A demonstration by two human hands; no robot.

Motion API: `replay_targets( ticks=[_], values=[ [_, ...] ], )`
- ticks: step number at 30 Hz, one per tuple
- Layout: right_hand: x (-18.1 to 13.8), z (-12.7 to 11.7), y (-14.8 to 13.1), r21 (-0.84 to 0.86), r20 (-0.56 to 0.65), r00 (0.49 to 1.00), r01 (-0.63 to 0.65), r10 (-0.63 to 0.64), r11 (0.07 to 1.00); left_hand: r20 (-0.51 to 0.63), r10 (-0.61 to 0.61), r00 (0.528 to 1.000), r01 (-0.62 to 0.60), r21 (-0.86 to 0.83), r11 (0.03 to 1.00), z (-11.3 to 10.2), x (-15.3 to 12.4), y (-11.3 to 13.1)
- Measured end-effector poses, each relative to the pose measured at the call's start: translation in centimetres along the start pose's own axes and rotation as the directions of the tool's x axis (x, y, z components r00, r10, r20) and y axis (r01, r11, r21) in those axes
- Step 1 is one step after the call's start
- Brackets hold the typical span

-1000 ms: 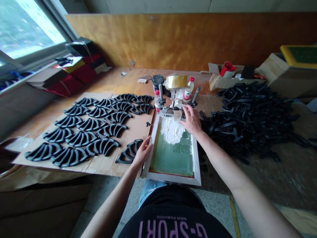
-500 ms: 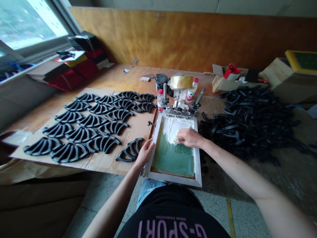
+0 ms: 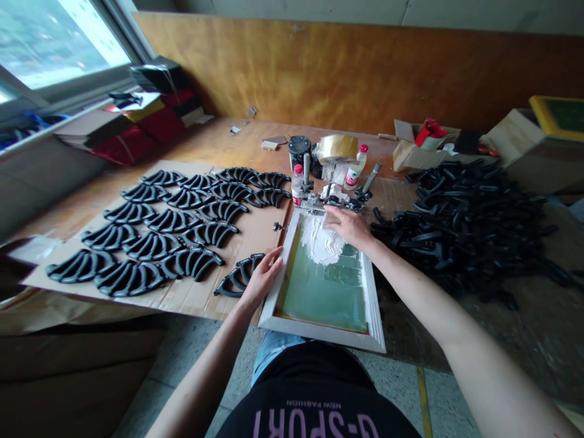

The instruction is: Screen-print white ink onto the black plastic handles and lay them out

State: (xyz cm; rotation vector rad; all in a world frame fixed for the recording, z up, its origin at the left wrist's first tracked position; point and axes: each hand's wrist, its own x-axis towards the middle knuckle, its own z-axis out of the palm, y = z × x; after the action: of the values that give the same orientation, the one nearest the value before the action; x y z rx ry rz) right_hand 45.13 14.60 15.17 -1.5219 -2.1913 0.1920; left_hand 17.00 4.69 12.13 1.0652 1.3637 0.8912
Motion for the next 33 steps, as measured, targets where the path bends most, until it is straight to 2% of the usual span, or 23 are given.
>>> replay_targets(
  ticks=[2, 4, 6, 7, 9, 10, 12, 14, 15, 17, 19, 21, 23, 25, 27, 29, 31, 33],
  values=[
    [1.8, -1.2, 1.2, -0.073, -0.023, 0.994, -0.113, 0.111, 0.991, 0.002, 0.034, 0.999, -0.034, -0.023, 0.999, -0.3, -0.5, 2.2],
    [2.1, -2.5, 3.1, -0.108, -0.086, 0.974, -0.217, 0.209, 0.97, 0.018, 0.054, 0.998, -0.052, -0.06, 0.997, -0.5, -0.6, 4.2],
    [1.1, -3.6, 5.7, -0.081, -0.173, 0.937, -0.32, 0.303, 0.944, 0.02, 0.108, 0.994, -0.105, -0.125, 0.987, -0.3, -0.2, 6.1],
    [0.2, -3.8, 6.9, -0.054, -0.205, 0.91, -0.378, 0.36, 0.924, 0.004, 0.176, 0.984, -0.173, -0.168, 0.971, -0.1, 0.2, 6.9],
    [-2.1, -3.2, 8.8, -0.005, -0.216, 0.859, -0.476, 0.464, 0.879, -0.04, 0.331, 0.943, -0.331, -0.235, 0.914, 0.8, 1.2, 8.6],
    [-3.3, -2.5, 9.2, 0.006, -0.193, 0.854, -0.491, 0.483, 0.871, -0.053, 0.383, 0.922, -0.383, -0.253, 0.888, 1.3, 1.7, 9.5],
    [-5.6, -0.3, 8.7, 0.014, -0.122, 0.909, -0.401, 0.399, 0.916, -0.045, 0.406, 0.913, -0.403, -0.26, 0.877, 2.3, 2.6, 11.1],
    [-7.4, 2.2, 6.9, 0.025, -0.027, 0.982, -0.185, 0.185, 0.982, -0.047, 0.37, 0.928, -0.368, -0.268, 0.89, 3.2, 3.1, 11.9],
    [-8.0, 3.3, 5.8, 0.027, 0.019, 0.996, -0.091, 0.091, 0.995, -0.071, 0.358, 0.931, -0.364, -0.276, 0.89, 3.6, 3.1, 11.9],
    [-8.5, 5.0, 3.8, 0.01, 0.096, 0.995, -0.002, 0.001, 1.0, -0.137, 0.328, 0.935, -0.354, -0.284, 0.891, 4.1, 2.7, 10.6],
    [-8.5, 5.7, 2.8, -0.023, 0.135, 0.991, -0.008, 0.011, 1.0, -0.109, 0.234, 0.966, -0.255, -0.26, 0.931, 4.3, 1.6, 8.0],
    [-8.4, 5.8, 2.7, -0.049, 0.148, 0.989, 0.016, -0.009, 0.999, 0.069, 0.066, 0.995, -0.052, -0.18, 0.982, 4.5, 0.0, 4.6],
    [-8.3, 5.7, 2.7, -0.068, 0.144, 0.988, 0.068, -0.057, 0.995, 0.247, -0.108, 0.963, 0.131, -0.078, 0.988, 4.7, -1.9, 1.3],
    [-8.2, 5.7, 2.3, -0.074, 0.107, 0.991, 0.087, -0.079, 0.993, 0.308, -0.2, 0.93, 0.223, -0.041, 0.974, 5.0, -3.5, -1.1],
    [-8.0, 5.9, 0.6, -0.05, 0.045, 0.995, 0.094, -0.092, 0.994, 0.292, -0.227, 0.929, 0.258, -0.071, 0.964, 5.3, -4.6, -2.5],
    [-7.7, 6.4, -2.7, 0.001, 0.004, 0.988, 0.153, -0.153, 0.988, 0.24, -0.231, 0.943, 0.271, -0.152, 0.95, 5.2, -4.9, -2.9],
    [-7.4, 7.4, -7.2, 0.069, 0.027, 0.96, 0.277, -0.279, 0.958, 0.114, -0.229, 0.967, 0.252, -0.269, 0.93, 4.5, -4.7, -3.2],
    [-7.1, 9.0, -11.8, 0.149, 0.089, 0.908, 0.394, -0.409, 0.907, -0.085, -0.246, 0.966, 0.2, -0.358, 0.912, 2.8, -4.3, -3.9]
  ],
)
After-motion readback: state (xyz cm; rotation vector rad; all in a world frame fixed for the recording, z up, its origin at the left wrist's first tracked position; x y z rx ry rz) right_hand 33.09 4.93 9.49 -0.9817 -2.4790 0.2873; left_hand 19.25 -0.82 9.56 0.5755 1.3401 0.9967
